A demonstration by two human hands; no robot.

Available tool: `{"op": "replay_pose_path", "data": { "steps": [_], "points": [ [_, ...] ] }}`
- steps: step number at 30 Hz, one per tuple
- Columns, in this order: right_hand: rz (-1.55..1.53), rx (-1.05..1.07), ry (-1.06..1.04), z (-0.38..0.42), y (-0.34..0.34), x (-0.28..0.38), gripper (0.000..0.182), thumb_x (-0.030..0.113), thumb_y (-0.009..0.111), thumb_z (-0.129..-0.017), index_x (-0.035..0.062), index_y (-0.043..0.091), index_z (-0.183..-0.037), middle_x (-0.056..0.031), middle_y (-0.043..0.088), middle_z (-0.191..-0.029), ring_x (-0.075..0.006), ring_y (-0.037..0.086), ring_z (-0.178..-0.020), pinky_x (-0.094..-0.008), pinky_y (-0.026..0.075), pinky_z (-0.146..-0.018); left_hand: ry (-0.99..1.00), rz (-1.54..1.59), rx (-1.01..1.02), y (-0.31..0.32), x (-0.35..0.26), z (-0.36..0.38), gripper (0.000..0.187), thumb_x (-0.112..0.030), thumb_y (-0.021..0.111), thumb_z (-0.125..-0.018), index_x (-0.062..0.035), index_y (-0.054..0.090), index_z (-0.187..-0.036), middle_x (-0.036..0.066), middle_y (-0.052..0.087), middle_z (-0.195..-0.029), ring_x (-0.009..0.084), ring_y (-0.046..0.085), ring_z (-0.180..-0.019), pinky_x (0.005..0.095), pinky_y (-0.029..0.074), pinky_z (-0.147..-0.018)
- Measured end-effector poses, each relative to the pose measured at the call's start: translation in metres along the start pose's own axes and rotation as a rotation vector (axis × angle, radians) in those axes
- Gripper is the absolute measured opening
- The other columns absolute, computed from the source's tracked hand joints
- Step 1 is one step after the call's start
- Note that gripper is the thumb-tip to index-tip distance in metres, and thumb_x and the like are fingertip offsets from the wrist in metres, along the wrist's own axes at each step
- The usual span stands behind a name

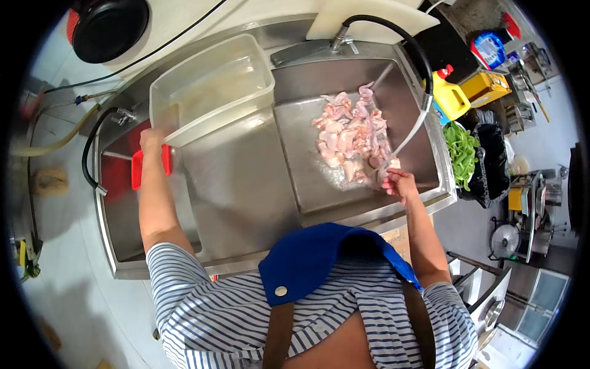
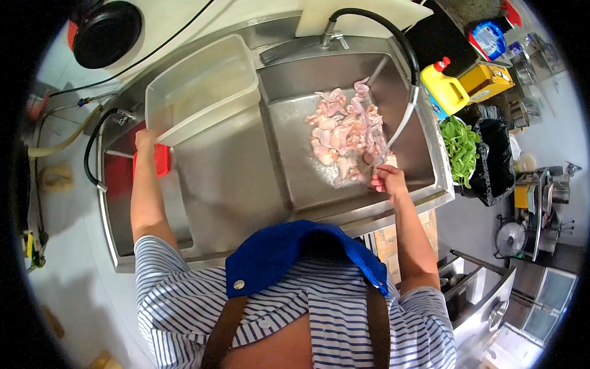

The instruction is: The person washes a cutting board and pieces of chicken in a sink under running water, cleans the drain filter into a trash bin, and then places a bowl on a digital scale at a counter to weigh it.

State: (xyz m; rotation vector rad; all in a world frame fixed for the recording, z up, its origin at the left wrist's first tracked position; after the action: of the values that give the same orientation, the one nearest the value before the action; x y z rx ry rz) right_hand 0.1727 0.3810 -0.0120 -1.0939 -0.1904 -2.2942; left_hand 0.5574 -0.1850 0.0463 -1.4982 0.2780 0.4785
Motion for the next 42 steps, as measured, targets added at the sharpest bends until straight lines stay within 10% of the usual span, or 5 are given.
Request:
{"op": "replay_pose_path", "data": {
  "steps": [5, 11, 18, 34, 42],
  "points": [
    [0.086, -0.422, -0.506, -0.011, -0.063, 0.095, 0.017, 0.019, 0.052, -0.085, 0.0048, 0.058, -0.077, -0.0023, 0.055, -0.06, -0.0096, 0.048, -0.047, -0.0226, 0.038, -0.042, 0.937, 0.117, -0.516, -0.009, -0.085, 0.05, 0.046, -0.022, 0.058, -0.076, -0.0083, 0.047, -0.118, 0.018, 0.049, -0.112, 0.033, 0.044, -0.109, 0.0429, 0.039, -0.087],
    [0.797, -0.543, -1.274, -0.085, -0.043, 0.329, 0.025, 0.015, 0.053, -0.077, 0.0079, 0.059, -0.1, -0.0126, 0.062, -0.091, -0.0258, 0.06, -0.081, -0.0331, 0.046, -0.073, 1.293, 0.206, -0.061, 0.148, -0.243, 0.227, 0.047, -0.031, 0.056, -0.079, -0.0019, 0.048, -0.115, 0.017, 0.053, -0.109, 0.0315, 0.047, -0.106, 0.0401, 0.037, -0.092],
    [1.213, -0.558, -1.817, -0.161, 0.035, 0.411, 0.044, 0.023, 0.063, -0.073, 0.0141, 0.05, -0.114, -0.0112, 0.054, -0.109, -0.0306, 0.049, -0.102, -0.0387, 0.041, -0.084, 0.725, -0.107, -0.054, 0.243, -0.296, 0.197, 0.055, -0.031, 0.049, -0.084, -0.0028, 0.033, -0.128, 0.017, 0.028, -0.136, 0.0356, 0.024, -0.126, 0.0459, 0.022, -0.101],
    [0.884, -0.761, -2.147, -0.187, 0.077, 0.448, 0.023, 0.012, 0.064, -0.063, 0.0039, 0.06, -0.084, -0.0144, 0.05, -0.085, -0.032, 0.045, -0.085, -0.0415, 0.037, -0.071, 0.768, -0.247, -0.06, 0.26, -0.306, 0.164, 0.062, -0.034, 0.049, -0.083, -0.0038, 0.027, -0.132, 0.012, 0.021, -0.141, 0.0328, 0.019, -0.129, 0.0504, 0.018, -0.102],
    [0.916, -0.028, -1.327, -0.195, 0.047, 0.357, 0.031, 0.025, 0.052, -0.08, 0.0053, 0.059, -0.103, -0.0206, 0.052, -0.114, -0.0353, 0.047, -0.106, -0.0393, 0.039, -0.088, 0.771, -0.094, 0.076, 0.243, -0.304, 0.187, 0.059, -0.025, 0.06, -0.075, -0.0093, 0.037, -0.127, 0.012, 0.035, -0.132, 0.03, 0.033, -0.122, 0.0457, 0.03, -0.097]
  ]
}}
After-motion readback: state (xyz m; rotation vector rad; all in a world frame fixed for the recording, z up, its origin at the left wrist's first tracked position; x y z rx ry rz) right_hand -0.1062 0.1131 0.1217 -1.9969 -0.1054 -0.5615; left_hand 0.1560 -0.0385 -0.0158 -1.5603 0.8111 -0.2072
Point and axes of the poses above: each hand's wrist, its own z-axis away from the middle knuckle, its own y-axis out of the palm, x = y × z, the point moved 1 cm from there along -z, towards the middle knuckle
